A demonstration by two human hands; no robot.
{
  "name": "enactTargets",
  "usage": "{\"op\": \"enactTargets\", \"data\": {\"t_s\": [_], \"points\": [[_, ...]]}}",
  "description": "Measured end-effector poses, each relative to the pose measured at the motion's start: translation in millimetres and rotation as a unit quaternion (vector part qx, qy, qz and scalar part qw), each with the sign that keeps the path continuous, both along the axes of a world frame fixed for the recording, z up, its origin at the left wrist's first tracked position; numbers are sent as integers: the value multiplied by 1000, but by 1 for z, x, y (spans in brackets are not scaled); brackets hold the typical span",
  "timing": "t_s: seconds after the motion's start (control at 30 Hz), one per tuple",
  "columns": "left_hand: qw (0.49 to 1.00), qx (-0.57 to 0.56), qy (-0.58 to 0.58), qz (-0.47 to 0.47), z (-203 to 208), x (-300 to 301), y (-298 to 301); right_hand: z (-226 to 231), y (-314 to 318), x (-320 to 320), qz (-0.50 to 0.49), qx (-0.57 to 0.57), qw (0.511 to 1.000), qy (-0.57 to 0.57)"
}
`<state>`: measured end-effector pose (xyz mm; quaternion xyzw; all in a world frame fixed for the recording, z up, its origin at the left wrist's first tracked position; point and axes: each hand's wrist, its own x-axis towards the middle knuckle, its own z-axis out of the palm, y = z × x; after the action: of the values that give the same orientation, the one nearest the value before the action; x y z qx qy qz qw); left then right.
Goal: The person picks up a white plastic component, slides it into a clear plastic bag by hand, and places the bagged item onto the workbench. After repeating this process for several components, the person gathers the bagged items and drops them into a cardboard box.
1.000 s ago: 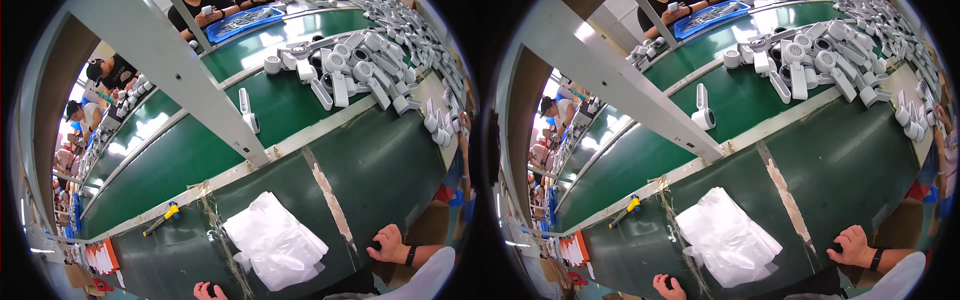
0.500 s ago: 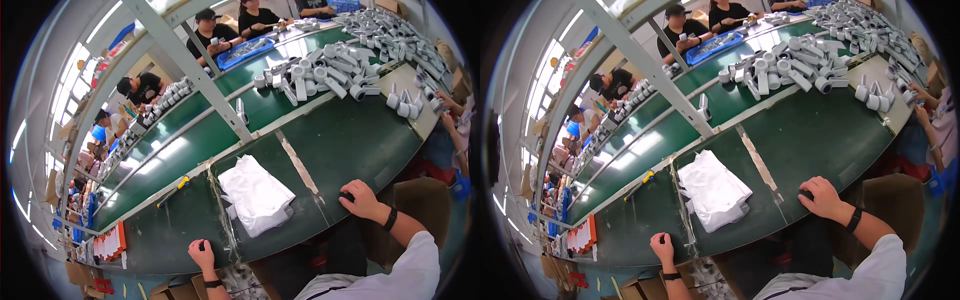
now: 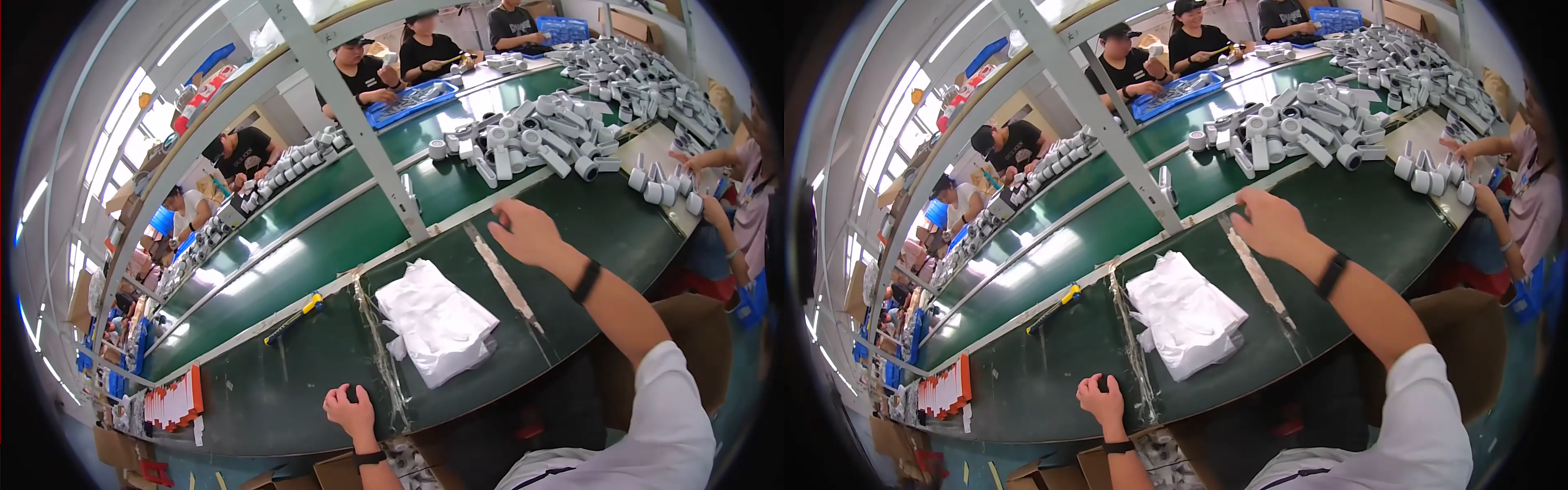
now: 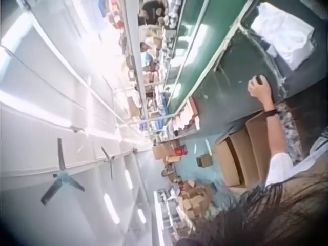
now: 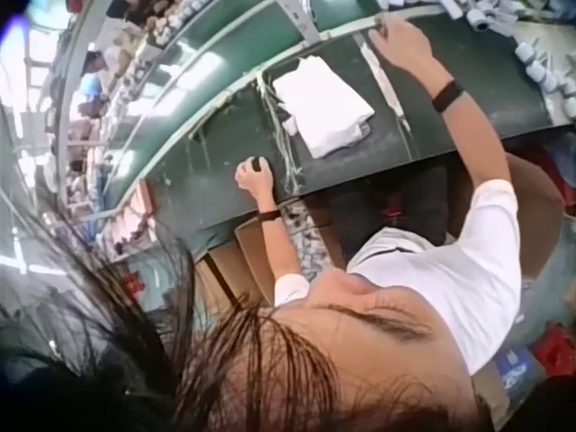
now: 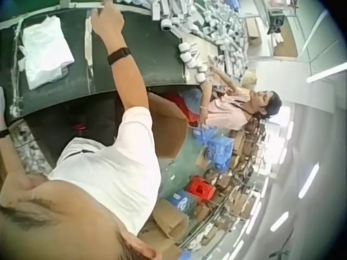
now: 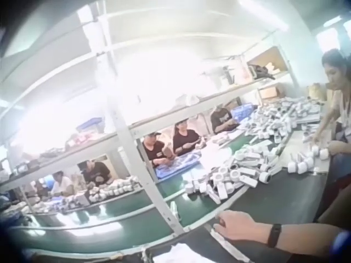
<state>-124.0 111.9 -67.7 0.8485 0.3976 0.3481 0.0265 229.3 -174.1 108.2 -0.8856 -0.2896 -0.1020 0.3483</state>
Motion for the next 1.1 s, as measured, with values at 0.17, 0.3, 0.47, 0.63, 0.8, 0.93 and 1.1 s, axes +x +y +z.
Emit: {"op": "enactTargets", "data": {"t_s": [0.17,0.3,0.47,0.63,0.8,0.93,1.1], "points": [[999,-46,5,28,-1,1,5,-61,102,69,-33,-104,993,36],[996,-69,21,53,4,0,-1,-93,158,112,-33,-147,988,-28],[994,-76,56,57,8,6,-4,-109,210,161,-5,-206,973,-107],[993,-64,77,62,11,8,-4,-112,242,179,89,-311,938,-126],[992,-59,85,71,10,10,-3,-107,241,174,92,-242,965,-47],[995,-45,69,60,11,6,-2,-106,227,174,125,-222,959,-123],[996,-31,68,50,8,9,-3,-119,209,164,161,-231,949,-141]]}}
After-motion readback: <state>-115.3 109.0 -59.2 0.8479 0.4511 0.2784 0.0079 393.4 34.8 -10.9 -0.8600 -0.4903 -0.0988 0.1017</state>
